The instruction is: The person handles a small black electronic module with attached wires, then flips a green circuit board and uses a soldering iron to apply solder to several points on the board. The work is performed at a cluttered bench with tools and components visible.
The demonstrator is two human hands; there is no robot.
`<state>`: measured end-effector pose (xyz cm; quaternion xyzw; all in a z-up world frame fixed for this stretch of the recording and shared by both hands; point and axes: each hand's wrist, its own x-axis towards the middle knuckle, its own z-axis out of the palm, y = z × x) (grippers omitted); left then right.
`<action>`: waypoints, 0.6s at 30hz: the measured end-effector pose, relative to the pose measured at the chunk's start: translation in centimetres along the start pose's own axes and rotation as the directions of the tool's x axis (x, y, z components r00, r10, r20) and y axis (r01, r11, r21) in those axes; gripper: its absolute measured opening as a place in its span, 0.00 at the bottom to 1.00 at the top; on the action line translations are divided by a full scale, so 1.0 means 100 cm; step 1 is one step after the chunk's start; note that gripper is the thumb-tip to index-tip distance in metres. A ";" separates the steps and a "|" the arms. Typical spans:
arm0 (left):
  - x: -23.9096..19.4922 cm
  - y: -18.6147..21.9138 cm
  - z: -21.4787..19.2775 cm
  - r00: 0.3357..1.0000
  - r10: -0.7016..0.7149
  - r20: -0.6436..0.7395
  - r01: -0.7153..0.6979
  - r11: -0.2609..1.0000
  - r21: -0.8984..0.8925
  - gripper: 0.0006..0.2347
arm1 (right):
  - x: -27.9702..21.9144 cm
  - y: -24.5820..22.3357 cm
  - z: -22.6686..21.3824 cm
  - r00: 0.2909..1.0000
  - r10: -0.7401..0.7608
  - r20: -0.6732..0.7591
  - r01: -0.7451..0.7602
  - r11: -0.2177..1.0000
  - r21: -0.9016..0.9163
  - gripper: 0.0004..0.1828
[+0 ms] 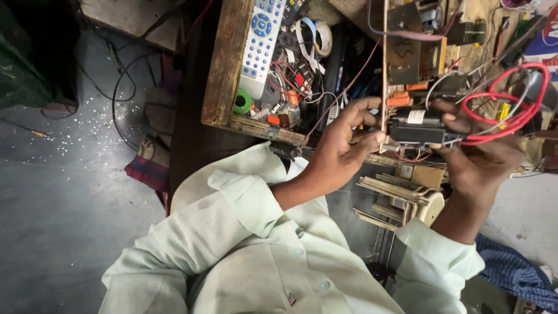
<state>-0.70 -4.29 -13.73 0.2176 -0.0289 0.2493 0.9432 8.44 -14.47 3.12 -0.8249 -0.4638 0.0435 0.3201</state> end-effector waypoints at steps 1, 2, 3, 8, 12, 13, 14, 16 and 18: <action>0.001 0.000 -0.002 1.000 -0.010 0.011 0.009 0.999 0.034 0.20 | 0.002 -0.004 -0.001 0.999 -0.011 0.035 0.012 1.000 -0.026 0.20; -0.001 0.000 -0.003 1.000 -0.026 0.017 0.025 0.998 0.066 0.19 | 0.003 -0.010 -0.004 0.997 -0.013 0.074 0.017 0.999 -0.049 0.21; -0.003 -0.001 -0.004 0.999 -0.042 0.022 0.040 0.994 0.097 0.19 | 0.004 -0.014 -0.005 0.993 -0.015 0.113 0.023 0.997 -0.073 0.23; 0.001 -0.005 -0.007 0.996 -0.062 0.059 0.059 0.997 0.053 0.17 | 0.002 -0.021 -0.005 0.986 0.151 0.070 -0.134 0.968 -0.212 0.27; 0.002 -0.007 -0.011 0.991 -0.121 0.059 0.119 0.992 0.038 0.16 | -0.008 -0.027 -0.003 0.941 0.339 0.005 -0.311 0.868 -0.386 0.20; 0.001 -0.007 -0.011 0.992 -0.119 0.051 0.118 0.992 0.039 0.16 | -0.009 -0.028 -0.002 0.931 0.365 -0.001 -0.337 0.860 -0.382 0.20; 0.003 -0.008 -0.012 0.992 -0.113 0.047 0.111 0.993 0.040 0.16 | -0.009 -0.028 0.000 0.935 0.355 0.000 -0.335 0.881 -0.334 0.23; 0.005 -0.007 -0.012 0.993 -0.113 0.043 0.111 0.993 0.040 0.15 | -0.006 -0.027 0.004 0.946 0.324 0.004 -0.311 0.913 -0.263 0.26; 0.005 -0.007 -0.014 0.992 -0.121 0.042 0.119 0.992 0.042 0.15 | -0.003 -0.026 0.008 0.961 0.274 0.015 -0.265 0.940 -0.216 0.24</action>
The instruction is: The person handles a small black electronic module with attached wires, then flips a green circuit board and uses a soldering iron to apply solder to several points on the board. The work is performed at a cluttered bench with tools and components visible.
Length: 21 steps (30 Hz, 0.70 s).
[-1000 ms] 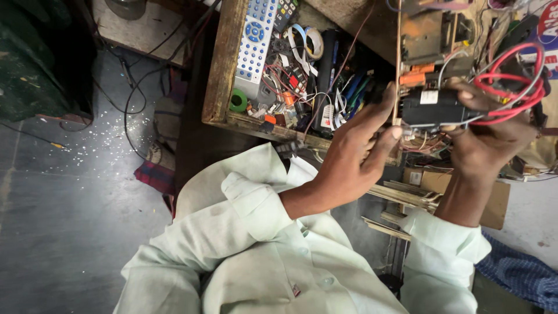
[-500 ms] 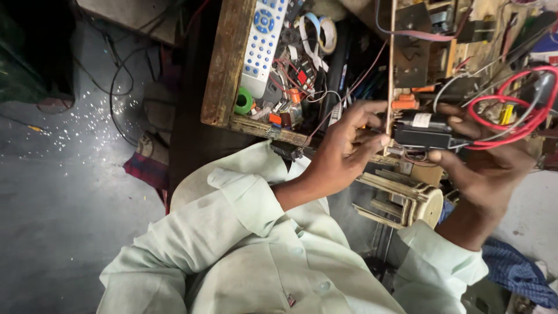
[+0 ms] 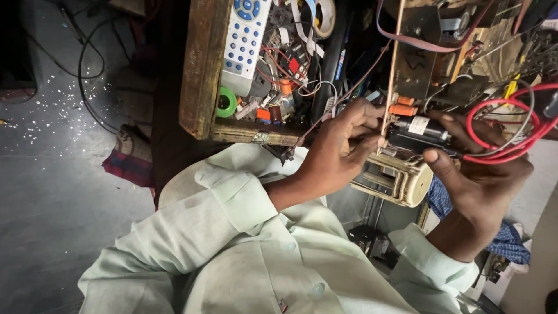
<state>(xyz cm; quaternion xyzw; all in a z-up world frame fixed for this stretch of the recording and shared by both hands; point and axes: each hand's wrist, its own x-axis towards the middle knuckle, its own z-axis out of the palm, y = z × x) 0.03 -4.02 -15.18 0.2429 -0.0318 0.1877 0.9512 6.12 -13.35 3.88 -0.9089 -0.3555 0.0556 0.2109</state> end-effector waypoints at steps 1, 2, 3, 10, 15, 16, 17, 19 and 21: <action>0.000 0.000 -0.001 1.000 -0.006 0.000 0.006 1.000 0.018 0.15 | 0.002 0.000 0.002 1.000 -0.026 0.012 0.026 0.999 -0.030 0.24; 0.000 0.001 -0.001 1.000 -0.009 0.001 0.009 0.999 0.038 0.15 | 0.003 -0.001 0.003 0.998 -0.055 0.024 0.056 0.997 -0.060 0.24; 0.000 0.001 -0.001 1.000 -0.011 0.002 0.011 0.998 0.057 0.15 | 0.004 -0.001 0.003 0.996 -0.083 0.037 0.086 0.992 -0.090 0.23; 0.000 0.000 -0.001 1.000 -0.001 -0.005 0.001 1.000 0.026 0.14 | -0.005 0.005 0.008 0.997 -0.072 -0.024 0.071 0.997 -0.008 0.22; -0.001 0.000 0.001 1.000 0.020 -0.006 -0.019 0.997 0.079 0.13 | -0.005 0.007 0.008 0.998 -0.047 -0.045 0.049 0.999 0.025 0.21; 0.000 0.001 0.001 1.000 0.018 -0.007 -0.017 0.997 0.079 0.13 | -0.004 0.007 0.008 0.998 -0.036 -0.048 0.038 0.999 0.032 0.21; 0.000 0.001 0.001 1.000 0.015 -0.008 -0.014 0.997 0.079 0.12 | -0.003 0.007 0.008 0.998 -0.025 -0.051 0.027 0.999 0.038 0.21; 0.002 0.000 0.002 1.000 0.012 -0.020 -0.010 0.997 0.082 0.12 | -0.001 0.008 0.009 0.998 -0.014 -0.057 0.017 0.999 0.048 0.21; 0.003 -0.001 0.002 1.000 0.000 -0.032 0.003 0.996 0.090 0.12 | -0.001 0.008 0.011 0.997 -0.006 -0.076 0.010 0.998 0.055 0.22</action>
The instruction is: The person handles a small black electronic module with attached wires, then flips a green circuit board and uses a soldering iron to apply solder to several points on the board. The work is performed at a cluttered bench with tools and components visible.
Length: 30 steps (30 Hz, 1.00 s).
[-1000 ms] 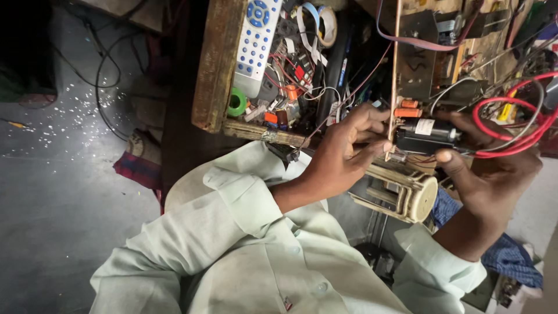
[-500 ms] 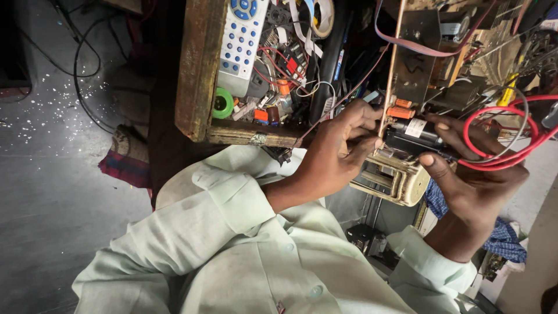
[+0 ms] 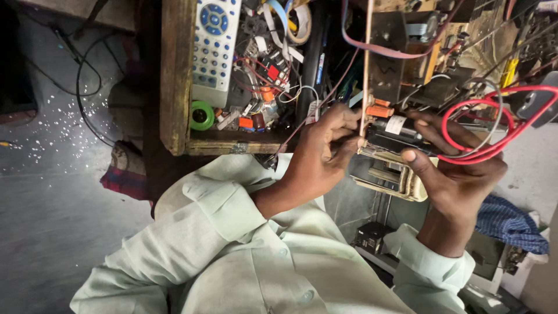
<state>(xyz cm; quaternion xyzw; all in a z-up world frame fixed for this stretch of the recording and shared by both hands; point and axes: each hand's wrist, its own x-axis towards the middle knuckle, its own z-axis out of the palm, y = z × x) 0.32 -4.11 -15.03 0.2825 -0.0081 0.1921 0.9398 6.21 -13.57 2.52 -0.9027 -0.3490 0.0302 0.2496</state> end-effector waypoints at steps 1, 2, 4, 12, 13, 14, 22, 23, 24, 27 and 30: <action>0.000 0.000 0.000 1.000 -0.014 -0.006 0.014 1.000 0.003 0.12 | 0.000 0.000 0.001 1.000 0.011 -0.004 -0.011 1.000 -0.004 0.21; 0.000 -0.001 0.000 1.000 -0.028 -0.013 0.028 1.000 0.007 0.11 | 0.000 0.000 0.001 1.000 0.023 -0.008 -0.023 1.000 -0.008 0.21; 0.001 -0.001 0.001 0.999 -0.025 -0.025 0.025 1.000 0.008 0.10 | 0.000 -0.001 0.002 0.999 0.032 -0.012 -0.032 0.999 -0.014 0.20; 0.003 0.003 0.002 0.999 -0.001 -0.035 0.002 0.999 0.036 0.09 | -0.001 0.000 0.006 0.999 0.029 -0.037 -0.029 1.000 -0.006 0.21; 0.002 0.003 0.002 0.999 0.007 -0.035 -0.005 0.999 0.044 0.09 | -0.001 0.000 0.006 0.999 0.019 -0.034 -0.020 1.000 -0.015 0.21; 0.002 0.003 0.002 0.999 0.015 -0.035 -0.013 0.998 0.053 0.09 | -0.001 0.000 0.007 1.000 0.009 -0.030 -0.010 1.000 -0.023 0.21; 0.003 0.005 0.003 0.999 -0.012 -0.043 0.016 0.996 0.083 0.10 | 0.001 -0.012 0.010 0.994 0.092 -0.054 -0.097 0.991 -0.097 0.21; 0.003 0.005 0.003 0.999 -0.011 -0.044 0.015 0.996 0.092 0.10 | 0.002 -0.013 0.011 0.992 0.111 -0.063 -0.115 0.990 -0.077 0.22; 0.004 0.005 0.004 0.999 -0.011 -0.044 0.015 0.995 0.102 0.10 | 0.002 -0.014 0.011 0.989 0.130 -0.071 -0.134 0.989 -0.056 0.22; 0.003 0.005 0.004 0.999 -0.004 -0.039 0.007 0.997 0.072 0.10 | 0.000 -0.015 0.012 0.999 0.031 0.011 -0.028 0.979 -0.200 0.21; 0.001 0.005 0.005 0.997 0.023 -0.068 -0.016 0.994 0.105 0.12 | 0.001 -0.009 0.015 1.000 0.005 -0.022 -0.006 0.996 -0.087 0.19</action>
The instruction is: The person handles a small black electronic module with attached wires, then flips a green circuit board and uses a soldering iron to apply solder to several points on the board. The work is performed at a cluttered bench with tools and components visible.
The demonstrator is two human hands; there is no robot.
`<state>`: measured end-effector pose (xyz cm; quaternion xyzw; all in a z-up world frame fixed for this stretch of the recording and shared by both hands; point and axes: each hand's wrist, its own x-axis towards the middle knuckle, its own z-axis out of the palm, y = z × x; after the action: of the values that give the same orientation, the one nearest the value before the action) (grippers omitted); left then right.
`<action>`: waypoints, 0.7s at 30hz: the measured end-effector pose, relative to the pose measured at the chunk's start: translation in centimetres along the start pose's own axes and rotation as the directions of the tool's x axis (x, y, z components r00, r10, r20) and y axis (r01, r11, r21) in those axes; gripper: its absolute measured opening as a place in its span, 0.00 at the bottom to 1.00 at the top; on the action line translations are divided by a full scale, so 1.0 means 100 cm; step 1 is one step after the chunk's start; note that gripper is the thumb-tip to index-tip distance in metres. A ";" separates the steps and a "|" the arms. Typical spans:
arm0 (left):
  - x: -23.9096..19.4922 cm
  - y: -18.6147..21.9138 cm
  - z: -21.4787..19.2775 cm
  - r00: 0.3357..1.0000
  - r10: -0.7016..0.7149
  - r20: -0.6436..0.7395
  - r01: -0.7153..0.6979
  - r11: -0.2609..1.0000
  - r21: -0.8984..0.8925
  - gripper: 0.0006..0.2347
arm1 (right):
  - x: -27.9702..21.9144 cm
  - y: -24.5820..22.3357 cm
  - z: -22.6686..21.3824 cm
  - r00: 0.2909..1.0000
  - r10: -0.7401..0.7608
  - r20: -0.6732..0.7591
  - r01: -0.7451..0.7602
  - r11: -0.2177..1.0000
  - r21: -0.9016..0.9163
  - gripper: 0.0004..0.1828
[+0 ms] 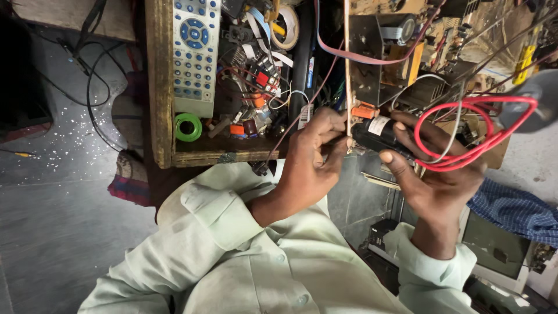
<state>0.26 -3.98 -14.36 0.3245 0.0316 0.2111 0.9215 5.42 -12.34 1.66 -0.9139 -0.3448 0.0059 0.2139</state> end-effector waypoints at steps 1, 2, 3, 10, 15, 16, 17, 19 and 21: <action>0.001 0.000 0.000 1.000 -0.016 -0.006 0.016 1.000 -0.025 0.13 | -0.001 0.001 0.000 1.000 -0.012 -0.002 0.012 0.999 -0.030 0.20; 0.002 0.000 0.001 0.999 -0.032 -0.012 0.031 0.998 -0.050 0.13 | -0.002 0.002 0.000 1.000 -0.024 -0.004 0.023 0.998 -0.060 0.20; 0.001 0.000 0.002 0.998 -0.054 -0.016 0.053 0.996 -0.075 0.14 | -0.004 0.002 -0.001 1.000 -0.029 -0.005 0.029 0.996 -0.090 0.20; -0.001 0.008 0.002 0.977 -0.215 -0.019 0.211 0.970 -0.117 0.16 | -0.004 -0.001 -0.002 0.996 -0.078 0.044 0.087 0.960 -0.267 0.24; 0.001 0.009 0.006 0.966 -0.255 -0.031 0.248 0.958 -0.144 0.14 | 0.001 -0.003 -0.008 0.994 -0.064 0.090 0.087 0.956 -0.281 0.26; 0.001 0.009 0.009 0.973 -0.228 -0.039 0.220 0.965 -0.144 0.15 | 0.000 -0.002 -0.010 0.992 -0.087 0.087 0.108 0.952 -0.288 0.26; 0.002 0.010 0.010 0.981 -0.190 -0.048 0.182 0.974 -0.138 0.15 | 0.001 0.002 -0.010 0.990 -0.119 0.080 0.138 0.947 -0.291 0.26; 0.003 0.013 0.011 0.988 -0.152 -0.035 0.147 0.982 -0.116 0.16 | -0.003 0.011 -0.015 0.983 -0.177 0.053 0.185 0.943 -0.276 0.27; 0.000 0.018 0.011 0.988 -0.155 0.015 0.156 0.985 -0.081 0.16 | -0.014 0.024 -0.023 0.975 -0.221 0.006 0.215 0.945 -0.244 0.30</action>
<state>-0.17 -3.36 -12.35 0.2840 0.0439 0.1384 0.9478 6.25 -15.74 2.56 -0.8895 -0.4396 -0.0697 0.1031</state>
